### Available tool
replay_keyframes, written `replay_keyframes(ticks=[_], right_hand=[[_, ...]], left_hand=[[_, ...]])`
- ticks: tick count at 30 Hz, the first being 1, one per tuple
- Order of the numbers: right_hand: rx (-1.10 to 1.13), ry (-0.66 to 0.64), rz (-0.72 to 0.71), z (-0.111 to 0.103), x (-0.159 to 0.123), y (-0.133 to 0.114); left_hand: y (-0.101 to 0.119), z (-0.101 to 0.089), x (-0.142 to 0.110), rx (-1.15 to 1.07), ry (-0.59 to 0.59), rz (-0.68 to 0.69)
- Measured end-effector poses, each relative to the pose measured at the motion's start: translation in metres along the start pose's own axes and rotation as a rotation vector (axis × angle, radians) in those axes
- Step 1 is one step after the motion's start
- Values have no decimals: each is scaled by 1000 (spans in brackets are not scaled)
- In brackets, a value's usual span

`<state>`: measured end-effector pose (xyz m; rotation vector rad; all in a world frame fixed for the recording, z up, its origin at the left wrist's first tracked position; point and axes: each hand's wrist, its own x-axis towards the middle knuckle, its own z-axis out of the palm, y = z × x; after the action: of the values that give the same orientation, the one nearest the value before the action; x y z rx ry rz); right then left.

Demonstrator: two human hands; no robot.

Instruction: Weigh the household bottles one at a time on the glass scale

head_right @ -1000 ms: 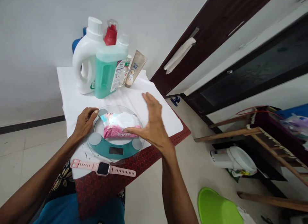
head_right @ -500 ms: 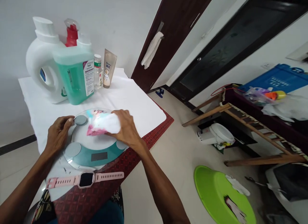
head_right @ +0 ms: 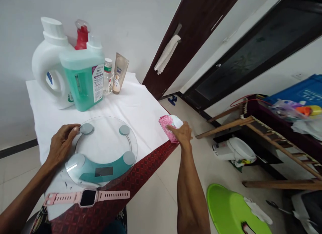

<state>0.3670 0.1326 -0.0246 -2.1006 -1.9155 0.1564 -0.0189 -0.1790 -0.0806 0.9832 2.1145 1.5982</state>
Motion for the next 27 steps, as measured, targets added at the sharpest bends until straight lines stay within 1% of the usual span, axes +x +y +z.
replay_keyframes(ticks=[3,4,6,7,8,9,10,11,12,13,15,17,19,20,21,23,25,27], right_hand=[[-25,-91,73,0,1,2],[-41,-81,76,-1,-1,0],[-62,7,50,-2,-5,-10],[-53,73,-5,-1,-7,-19],[-26,137,-100,2,-8,-31],[24,191,-222,8,-9,-47],[98,213,-373,15,-8,-67],[192,211,-501,24,-6,-90],[300,193,-585,34,-2,-115],[414,150,-631,46,2,-143],[652,57,-620,68,15,-201],[844,-14,-548,86,31,-255],[984,-54,-417,99,45,-299],[1007,-66,-388,105,51,-316],[1022,-79,-368,109,56,-331],[1025,-98,-362,118,62,-351],[1025,-104,-357,124,62,-359],[1019,-88,-357,127,59,-358]], left_hand=[[-1,0,0,-1,3,24],[-2,0,0,4,4,34],[-2,1,0,15,2,52],[-2,1,-1,19,1,59],[-2,1,-1,20,0,64],[-2,1,-1,17,2,68],[-2,1,-1,14,3,70],[-2,1,-1,10,4,71],[-3,1,-1,5,6,72],[-3,2,-1,0,8,74],[-4,2,-1,-12,10,76],[-6,3,-1,-26,15,71],[-6,4,-1,-40,16,57],[-6,5,-1,-46,17,50],[-6,5,-1,-51,18,45],[-5,5,-2,-56,20,40],[-3,6,-2,-56,22,33],[-2,5,-2,-59,23,34]])
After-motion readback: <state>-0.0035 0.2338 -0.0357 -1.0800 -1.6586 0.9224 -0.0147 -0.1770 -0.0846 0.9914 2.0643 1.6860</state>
